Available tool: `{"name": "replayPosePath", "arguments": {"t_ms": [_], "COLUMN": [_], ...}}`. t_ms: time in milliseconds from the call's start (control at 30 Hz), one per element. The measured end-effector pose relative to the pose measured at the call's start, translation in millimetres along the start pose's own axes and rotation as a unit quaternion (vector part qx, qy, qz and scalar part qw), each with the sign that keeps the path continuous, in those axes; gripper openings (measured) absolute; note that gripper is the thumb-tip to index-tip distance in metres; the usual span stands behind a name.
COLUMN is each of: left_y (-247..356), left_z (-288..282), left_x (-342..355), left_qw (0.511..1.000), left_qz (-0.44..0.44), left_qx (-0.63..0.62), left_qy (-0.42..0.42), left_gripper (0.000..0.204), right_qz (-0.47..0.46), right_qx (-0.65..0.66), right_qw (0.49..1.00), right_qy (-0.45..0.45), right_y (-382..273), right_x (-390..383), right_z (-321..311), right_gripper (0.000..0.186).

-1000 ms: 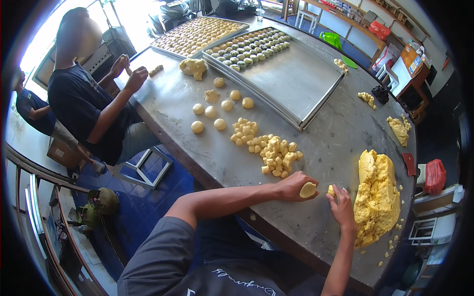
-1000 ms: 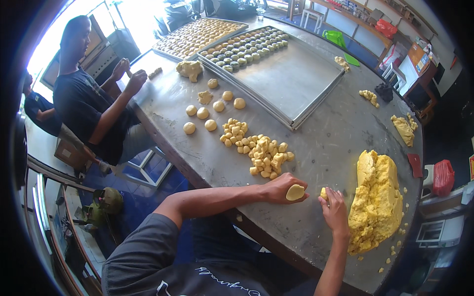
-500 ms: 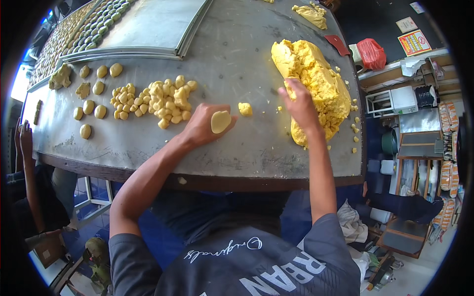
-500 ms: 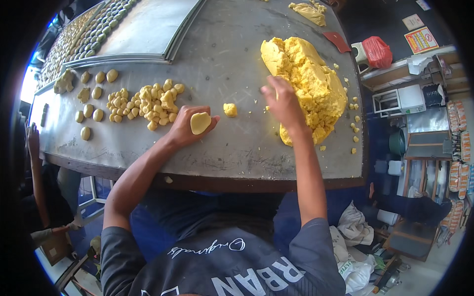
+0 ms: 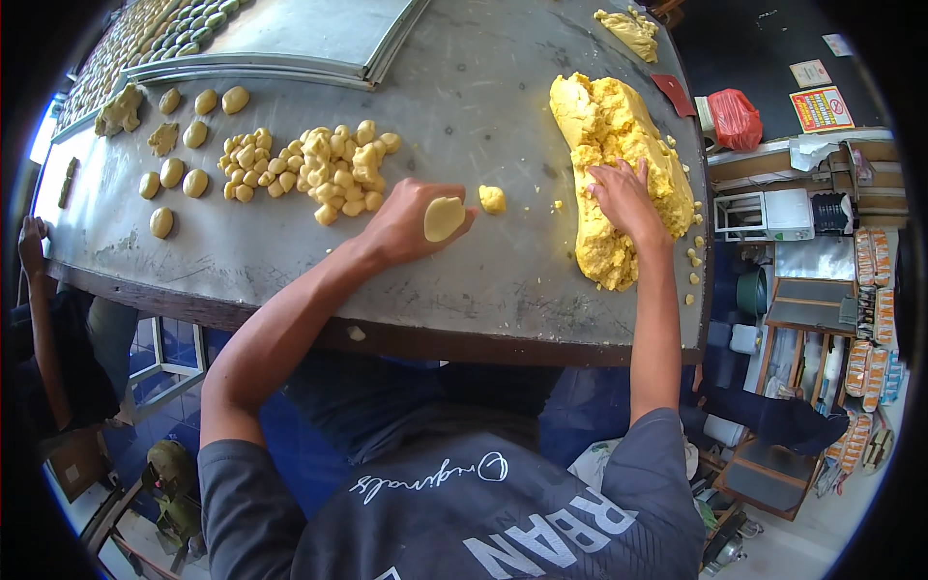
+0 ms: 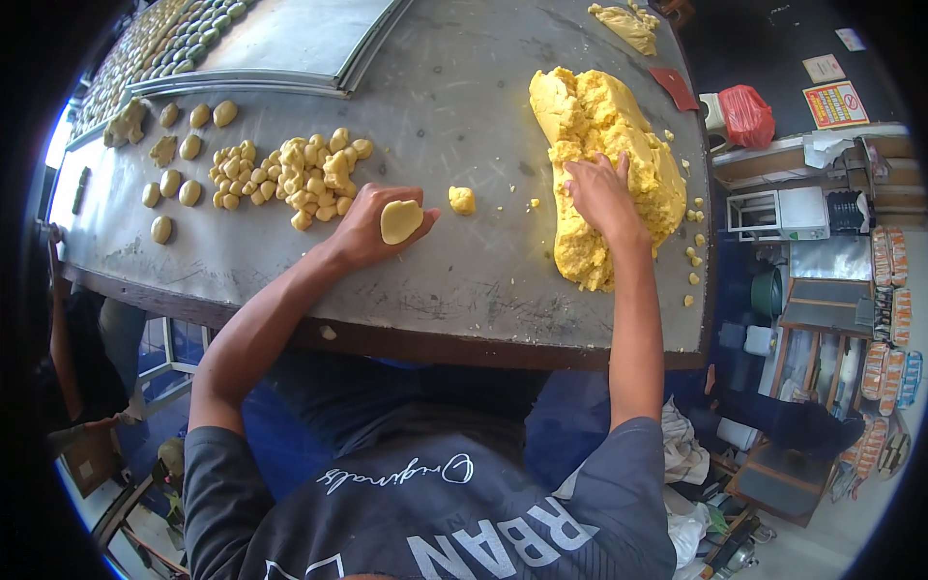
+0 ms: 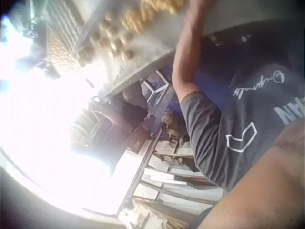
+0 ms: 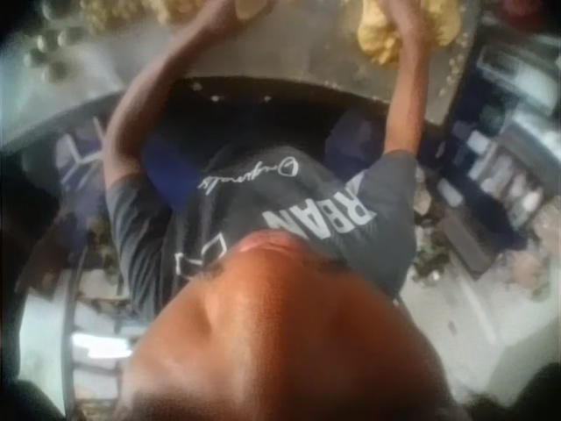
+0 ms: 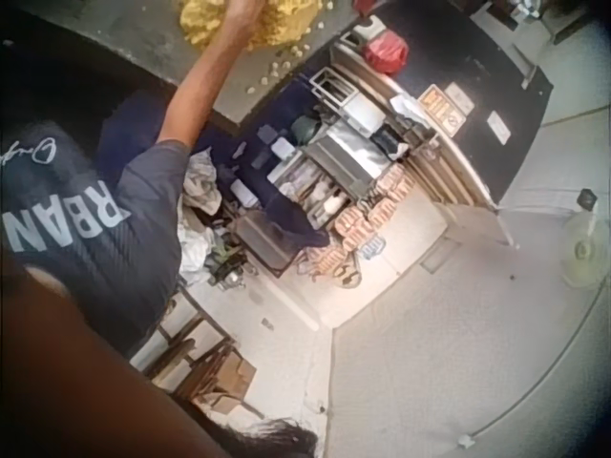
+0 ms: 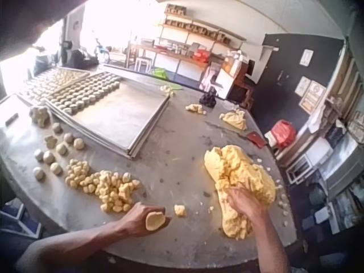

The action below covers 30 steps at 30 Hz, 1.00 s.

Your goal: The person prepares small dough balls by hand, rolling them on a table and then flattening one dough piece before picking up more dough from a larger pile.

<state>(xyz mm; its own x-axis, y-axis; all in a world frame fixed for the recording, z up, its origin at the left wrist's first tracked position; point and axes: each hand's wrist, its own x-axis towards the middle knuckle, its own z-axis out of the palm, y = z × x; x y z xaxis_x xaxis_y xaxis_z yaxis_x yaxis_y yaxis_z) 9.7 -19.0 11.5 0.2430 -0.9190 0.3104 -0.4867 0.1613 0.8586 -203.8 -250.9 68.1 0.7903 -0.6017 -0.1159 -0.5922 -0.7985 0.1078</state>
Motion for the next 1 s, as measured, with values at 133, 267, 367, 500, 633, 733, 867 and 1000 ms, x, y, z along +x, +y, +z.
{"name": "replayPosePath", "arguments": {"t_ms": [133,267,367,500,633,733,867,1000], "left_y": [0,-3,-2,0,0,1,1,-2], "left_z": [-1,2,1,-1,-1,-2,-2,0], "left_x": [0,0,0,-1,0,0,0,0], "left_qw": [1.000,1.000,1.000,1.000,1.000,1.000,1.000,1.000], "left_qz": [0.002,0.024,0.017,0.011,0.011,0.004,0.005,0.020], "left_qx": [0.003,0.008,0.006,0.002,0.001,-0.007,-0.005,0.000], "left_qy": [0.004,0.013,0.005,0.006,0.008,0.005,0.006,0.013], "left_gripper": [0.034,0.033,0.033,0.033,0.033,0.033,0.033,0.033], "right_qz": [0.008,-0.015,-0.018,-0.010,-0.012,-0.006,0.037,0.032], "right_qx": [-0.030,-0.036,-0.009,0.017,-0.022,-0.016,0.011,0.071], "right_qw": [0.999,0.999,1.000,1.000,1.000,0.999,0.999,0.997], "right_qy": [-0.040,-0.018,0.007,0.001,0.019,0.035,0.002,0.029], "right_y": [-4,4,8,7,9,8,8,14], "right_x": [2,-1,-1,-1,0,0,0,-4], "right_z": [-11,-3,4,-3,-2,-4,-11,-13], "right_gripper": [0.033,0.029,0.024,0.020,0.019,0.020,0.024,0.028]}}
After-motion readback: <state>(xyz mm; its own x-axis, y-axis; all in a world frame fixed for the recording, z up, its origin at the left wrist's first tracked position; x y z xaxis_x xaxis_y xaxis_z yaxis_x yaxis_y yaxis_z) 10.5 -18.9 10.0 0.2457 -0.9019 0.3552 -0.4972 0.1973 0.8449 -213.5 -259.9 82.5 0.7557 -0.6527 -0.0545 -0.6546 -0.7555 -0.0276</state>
